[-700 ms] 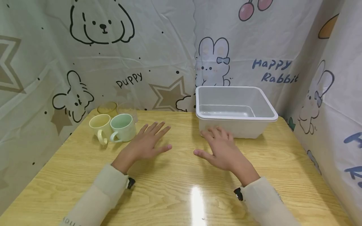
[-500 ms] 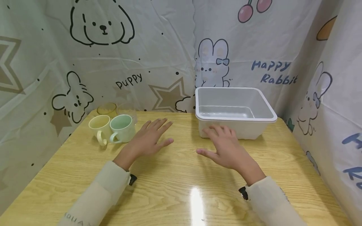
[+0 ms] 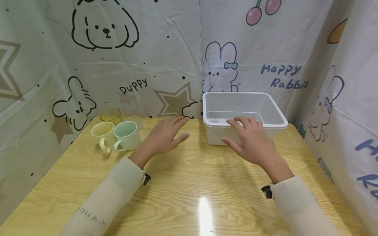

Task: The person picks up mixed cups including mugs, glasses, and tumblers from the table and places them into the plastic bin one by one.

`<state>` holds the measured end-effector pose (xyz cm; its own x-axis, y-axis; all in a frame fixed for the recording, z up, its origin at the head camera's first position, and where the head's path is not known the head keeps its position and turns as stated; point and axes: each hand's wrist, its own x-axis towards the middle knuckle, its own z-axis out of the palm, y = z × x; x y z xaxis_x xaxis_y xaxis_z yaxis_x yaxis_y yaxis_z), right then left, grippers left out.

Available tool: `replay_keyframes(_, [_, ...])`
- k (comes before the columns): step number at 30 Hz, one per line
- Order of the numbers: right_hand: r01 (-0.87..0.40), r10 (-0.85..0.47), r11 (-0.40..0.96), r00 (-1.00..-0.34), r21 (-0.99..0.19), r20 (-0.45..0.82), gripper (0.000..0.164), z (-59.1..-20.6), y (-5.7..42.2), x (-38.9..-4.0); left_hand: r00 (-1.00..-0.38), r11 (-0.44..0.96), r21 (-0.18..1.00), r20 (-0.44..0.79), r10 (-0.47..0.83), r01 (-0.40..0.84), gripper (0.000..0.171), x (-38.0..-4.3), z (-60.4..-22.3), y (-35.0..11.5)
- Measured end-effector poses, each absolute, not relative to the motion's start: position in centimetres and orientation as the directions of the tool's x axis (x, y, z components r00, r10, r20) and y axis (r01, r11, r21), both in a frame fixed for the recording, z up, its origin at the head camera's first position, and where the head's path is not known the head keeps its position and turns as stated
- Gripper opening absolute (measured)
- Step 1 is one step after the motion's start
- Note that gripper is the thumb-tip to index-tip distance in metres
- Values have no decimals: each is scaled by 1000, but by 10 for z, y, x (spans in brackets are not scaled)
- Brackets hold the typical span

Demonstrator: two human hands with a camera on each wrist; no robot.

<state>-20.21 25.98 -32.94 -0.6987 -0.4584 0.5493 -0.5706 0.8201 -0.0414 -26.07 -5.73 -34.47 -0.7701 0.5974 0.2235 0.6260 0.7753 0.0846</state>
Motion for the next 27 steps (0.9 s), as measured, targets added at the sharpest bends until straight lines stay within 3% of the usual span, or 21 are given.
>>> replay_keyframes(8, [-544,-406,837,-694,-63,595,60,-318,284,-210,-768,774,82,231,598,628,64,-269,-339,-30])
replay_keyframes(20, [-389,-278,908,-836,-154,472,55,-303,320,-224,-778,790,52,225,587,611,65,-280,-330,8])
replay_keyframes(27, [-302,-177,925,-879,-229,443,56,-304,343,-241,-792,790,133,245,559,599,65,-296,-329,20])
